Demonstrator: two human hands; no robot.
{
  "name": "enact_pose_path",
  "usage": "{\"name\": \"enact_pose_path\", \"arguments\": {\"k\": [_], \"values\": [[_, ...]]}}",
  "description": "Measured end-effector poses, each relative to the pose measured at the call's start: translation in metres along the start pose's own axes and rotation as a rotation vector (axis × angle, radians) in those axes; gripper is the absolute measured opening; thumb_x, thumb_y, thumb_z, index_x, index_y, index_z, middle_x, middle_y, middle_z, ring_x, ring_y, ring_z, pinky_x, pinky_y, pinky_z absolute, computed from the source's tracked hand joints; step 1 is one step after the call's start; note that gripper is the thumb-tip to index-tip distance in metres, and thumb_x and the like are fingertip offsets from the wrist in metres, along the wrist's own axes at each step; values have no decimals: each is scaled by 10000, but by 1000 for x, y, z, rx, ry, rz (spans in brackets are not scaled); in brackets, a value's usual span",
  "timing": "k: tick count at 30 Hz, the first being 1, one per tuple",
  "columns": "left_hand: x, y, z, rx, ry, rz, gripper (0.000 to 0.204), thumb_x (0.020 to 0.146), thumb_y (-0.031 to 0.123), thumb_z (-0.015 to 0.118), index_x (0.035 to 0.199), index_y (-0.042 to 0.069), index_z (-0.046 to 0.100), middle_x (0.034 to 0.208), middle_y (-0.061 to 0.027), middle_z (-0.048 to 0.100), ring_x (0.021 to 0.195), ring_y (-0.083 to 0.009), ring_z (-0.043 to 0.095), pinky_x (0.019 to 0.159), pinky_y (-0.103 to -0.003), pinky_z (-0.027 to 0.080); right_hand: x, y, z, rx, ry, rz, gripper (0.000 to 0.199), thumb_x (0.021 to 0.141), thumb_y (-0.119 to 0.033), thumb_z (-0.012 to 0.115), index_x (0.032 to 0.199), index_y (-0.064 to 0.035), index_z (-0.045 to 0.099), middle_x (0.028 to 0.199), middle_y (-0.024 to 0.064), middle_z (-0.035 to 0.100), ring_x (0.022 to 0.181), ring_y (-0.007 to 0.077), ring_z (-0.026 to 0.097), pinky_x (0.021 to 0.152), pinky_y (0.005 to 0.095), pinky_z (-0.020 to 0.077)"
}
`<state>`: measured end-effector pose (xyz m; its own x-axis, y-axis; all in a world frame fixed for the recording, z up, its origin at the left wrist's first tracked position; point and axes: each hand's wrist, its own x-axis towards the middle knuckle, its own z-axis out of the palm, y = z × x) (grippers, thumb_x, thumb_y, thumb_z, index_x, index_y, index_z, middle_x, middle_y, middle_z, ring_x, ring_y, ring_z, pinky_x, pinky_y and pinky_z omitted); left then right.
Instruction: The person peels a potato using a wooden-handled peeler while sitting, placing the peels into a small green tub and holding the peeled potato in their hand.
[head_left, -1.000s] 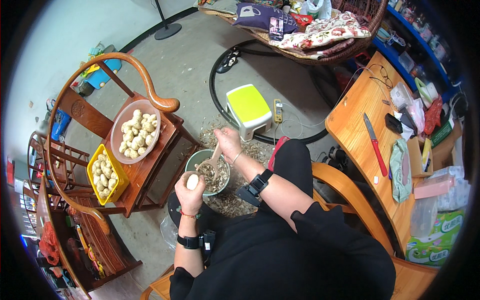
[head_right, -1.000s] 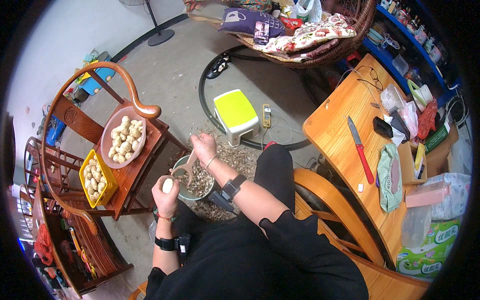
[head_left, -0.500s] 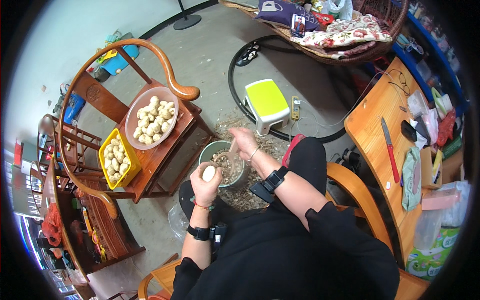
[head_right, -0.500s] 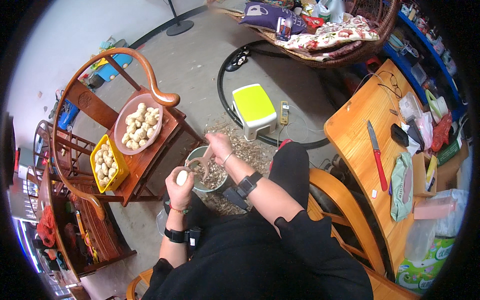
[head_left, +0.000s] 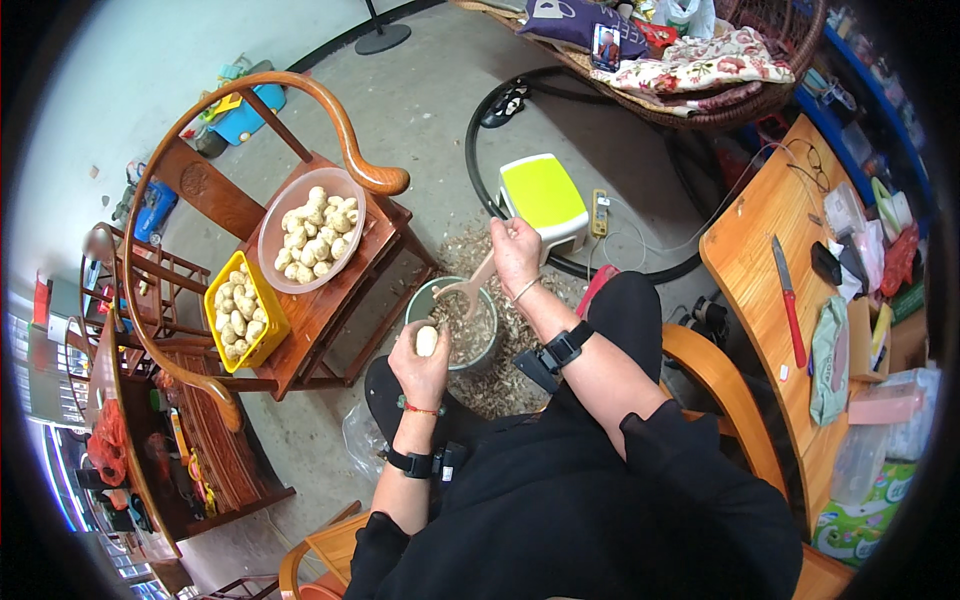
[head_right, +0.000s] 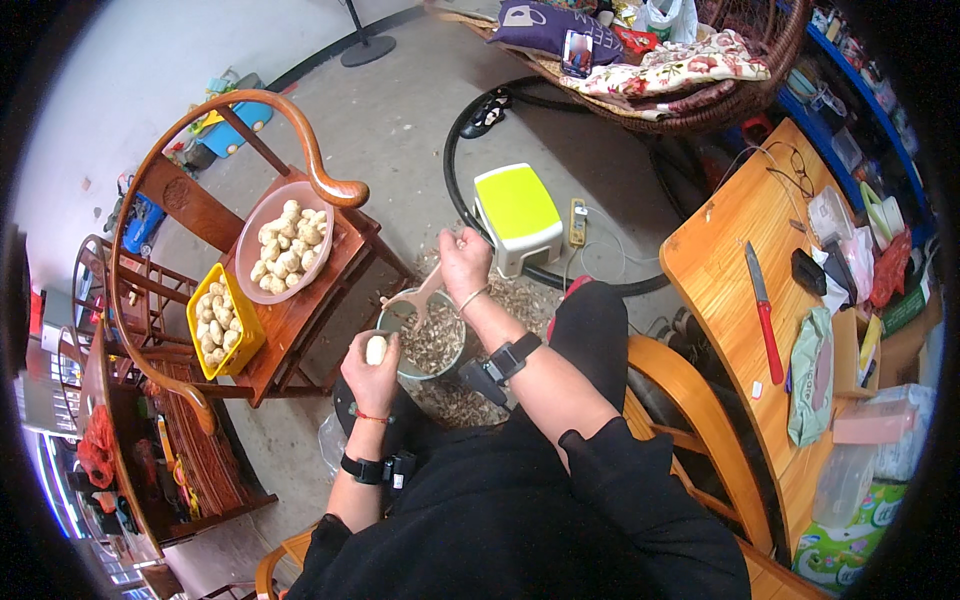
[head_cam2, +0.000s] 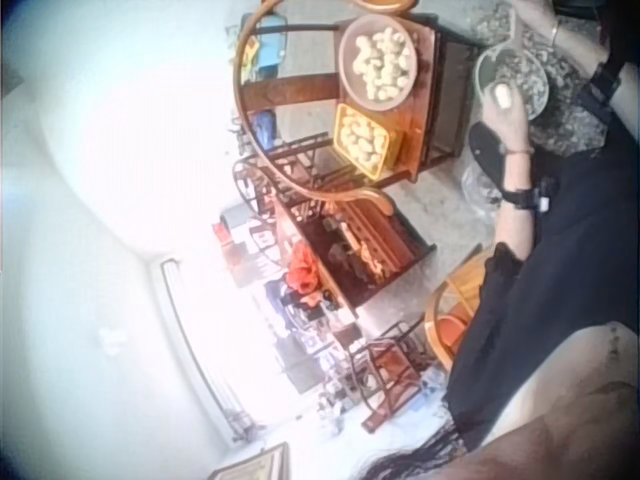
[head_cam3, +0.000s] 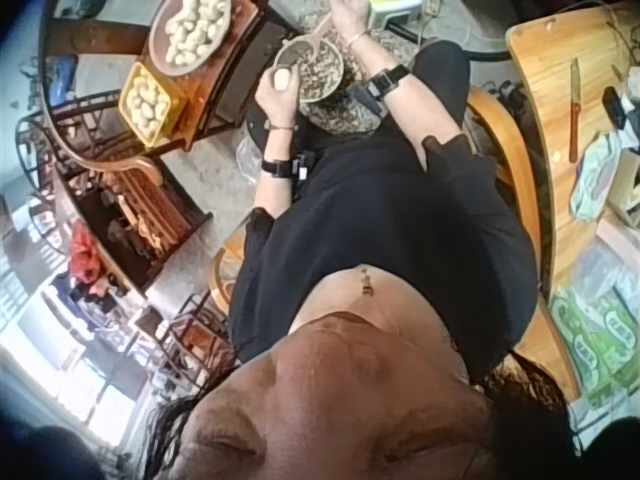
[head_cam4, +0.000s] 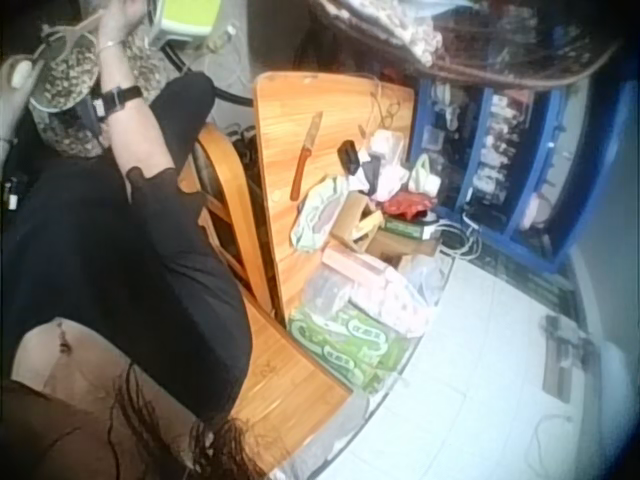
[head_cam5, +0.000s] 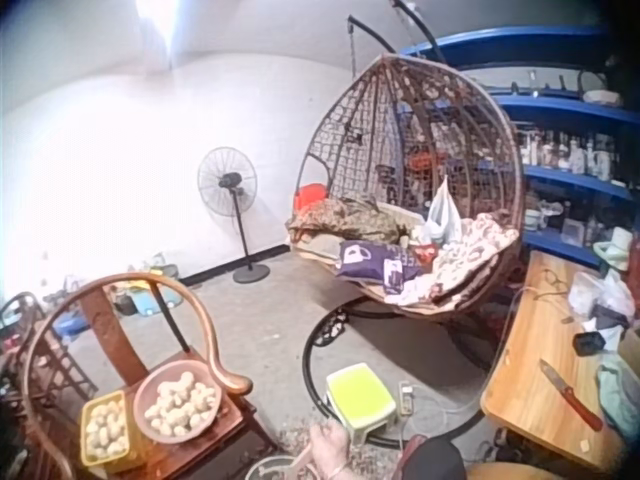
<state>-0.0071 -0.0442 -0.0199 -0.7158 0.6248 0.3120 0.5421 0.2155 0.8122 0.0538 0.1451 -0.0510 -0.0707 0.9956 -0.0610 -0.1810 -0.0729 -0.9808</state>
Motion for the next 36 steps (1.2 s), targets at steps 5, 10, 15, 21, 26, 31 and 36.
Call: {"name": "enact_pose_path", "arguments": {"k": [5,10,15,21,26,31,36], "values": [[7,2,1,-90,8,66,307,720,108,704,1003,9,637,874,-136,662,795,-183,641,734,-284,485,2,9,0,-97,20,-48,261,795,-202,610,646,-8,518,524,36,506,491,89,438,465,294,361],[6,-26,-4,-381,-242,-159,385,738,95,686,1096,-18,602,842,-56,654,733,-112,601,660,-251,477,-8,12,2,148,-99,211,210,790,-180,615,668,-32,531,596,10,495,537,103,440,474,289,351],[9,-8,-13,-801,-503,-340,329,775,49,636,1082,-42,561,709,14,540,532,-34,451,443,-173,323,-21,7,-3,301,-291,720,107,802,-130,605,810,-44,542,679,33,502,605,169,518,519,342,453],[6,-17,-10,-703,-481,-314,215,743,88,672,927,-9,618,706,9,585,548,-43,495,493,-186,394,-29,22,-1,375,-389,831,125,805,-108,599,853,-26,517,759,94,520,657,240,578,544,390,515],[9,-5,-10,-345,-413,-71,174,738,102,662,868,-11,634,730,-5,624,620,-86,561,599,-230,464,-24,25,0,488,-351,932,108,796,-104,602,836,-37,527,728,73,531,646,206,563,546,375,491],[5,-7,-11,-583,-422,-322,232,743,111,653,943,-8,648,713,4,611,590,-76,535,572,-224,445,-16,21,-5,408,-234,749,140,789,-125,609,830,-36,509,691,55,484,622,202,533,501,364,453],[7,-12,-5,-525,-431,-148,216,788,61,629,988,-17,607,653,46,520,499,-17,417,436,-172,297,-18,23,-5,382,-276,731,126,793,-117,602,830,-37,511,702,66,497,612,199,535,499,361,452]]}}
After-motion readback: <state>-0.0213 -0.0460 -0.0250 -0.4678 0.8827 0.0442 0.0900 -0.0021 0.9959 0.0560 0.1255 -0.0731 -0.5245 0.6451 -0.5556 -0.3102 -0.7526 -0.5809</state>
